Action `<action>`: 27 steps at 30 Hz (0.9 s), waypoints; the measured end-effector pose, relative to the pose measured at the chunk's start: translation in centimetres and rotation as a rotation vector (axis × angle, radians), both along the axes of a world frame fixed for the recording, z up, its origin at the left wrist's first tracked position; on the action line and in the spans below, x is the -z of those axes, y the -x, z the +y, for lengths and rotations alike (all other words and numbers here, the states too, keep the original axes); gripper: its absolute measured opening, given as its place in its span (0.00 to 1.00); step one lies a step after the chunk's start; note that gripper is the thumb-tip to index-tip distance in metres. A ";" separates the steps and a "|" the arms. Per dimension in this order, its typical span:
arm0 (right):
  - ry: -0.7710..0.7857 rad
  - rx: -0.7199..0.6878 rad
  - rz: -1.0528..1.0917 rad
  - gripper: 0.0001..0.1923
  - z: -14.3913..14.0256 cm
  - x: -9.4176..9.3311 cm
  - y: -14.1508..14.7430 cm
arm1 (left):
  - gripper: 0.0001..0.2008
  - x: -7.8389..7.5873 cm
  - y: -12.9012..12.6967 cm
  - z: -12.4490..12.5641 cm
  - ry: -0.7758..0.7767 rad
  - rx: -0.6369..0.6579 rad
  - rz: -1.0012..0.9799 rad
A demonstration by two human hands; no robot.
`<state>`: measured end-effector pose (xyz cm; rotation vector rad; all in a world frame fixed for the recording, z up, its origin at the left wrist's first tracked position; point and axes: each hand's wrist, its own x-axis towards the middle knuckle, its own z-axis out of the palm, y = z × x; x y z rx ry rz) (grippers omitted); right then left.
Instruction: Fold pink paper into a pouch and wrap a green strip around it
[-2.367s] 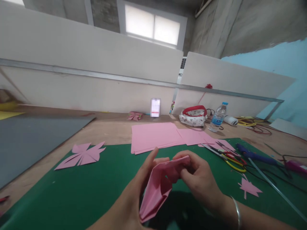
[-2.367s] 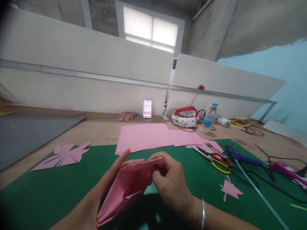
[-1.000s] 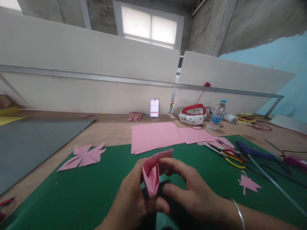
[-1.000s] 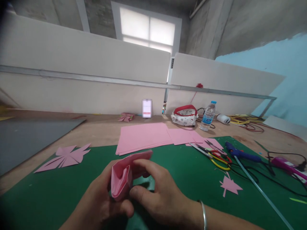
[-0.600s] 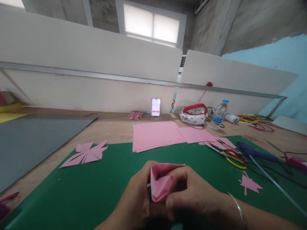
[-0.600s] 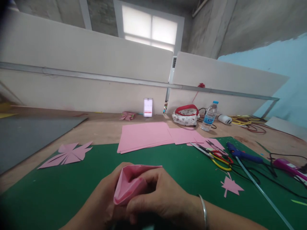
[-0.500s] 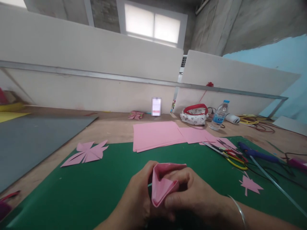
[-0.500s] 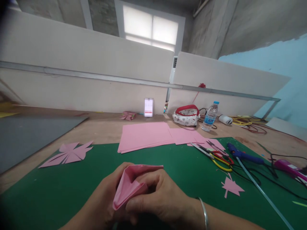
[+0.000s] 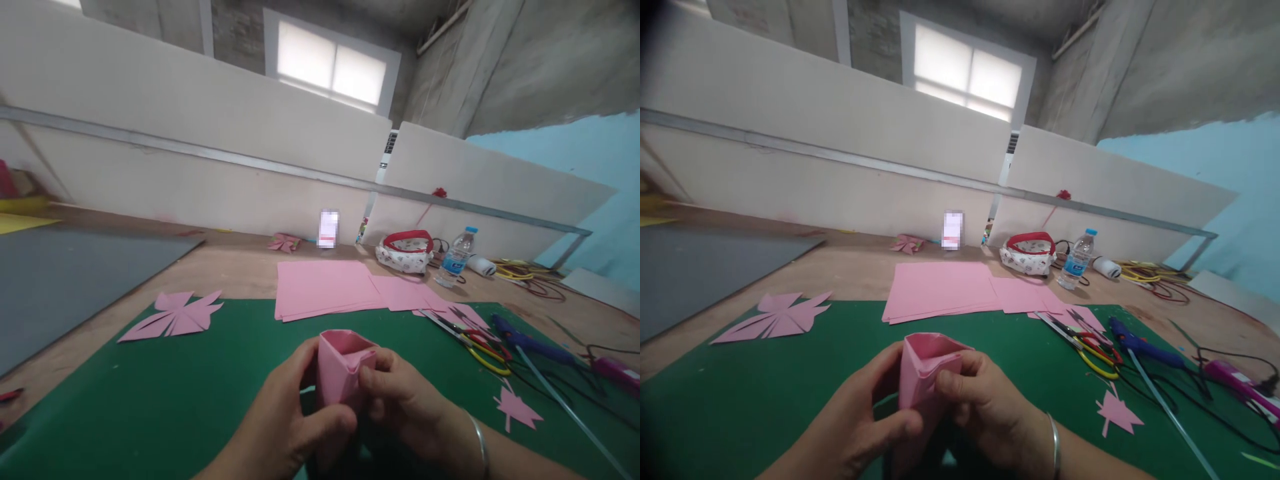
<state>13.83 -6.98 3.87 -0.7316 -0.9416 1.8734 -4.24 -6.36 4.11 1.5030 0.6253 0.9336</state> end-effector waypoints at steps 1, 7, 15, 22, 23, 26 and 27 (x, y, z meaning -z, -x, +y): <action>0.015 -0.003 0.024 0.16 0.1 0.2 0.1 | 0.29 -0.1 -0.1 -0.1 -0.013 -0.027 0.014; -0.003 -0.056 0.051 0.15 0.2 0.9 0.4 | 0.22 -0.8 -0.3 -0.2 -0.010 -0.040 0.051; 0.038 0.038 -0.147 0.16 -0.7 0.2 1.4 | 0.23 -1.3 0.2 -0.6 0.029 -0.015 -0.008; -0.022 0.006 -0.082 0.16 -1.0 -0.7 1.1 | 0.16 -1.3 -0.2 -0.6 0.188 -0.010 -0.152; -0.014 0.020 -0.059 0.16 -0.9 -0.7 1.1 | 0.17 -1.2 -0.3 -0.5 0.229 -0.004 -0.193; -0.001 0.052 -0.042 0.17 -0.8 -0.5 1.2 | 0.19 -0.7 -0.4 -0.3 0.371 0.039 -0.261; 0.002 0.056 -0.048 0.18 -0.7 -0.4 1.2 | 0.19 -0.5 -0.5 -0.2 0.420 0.055 -0.277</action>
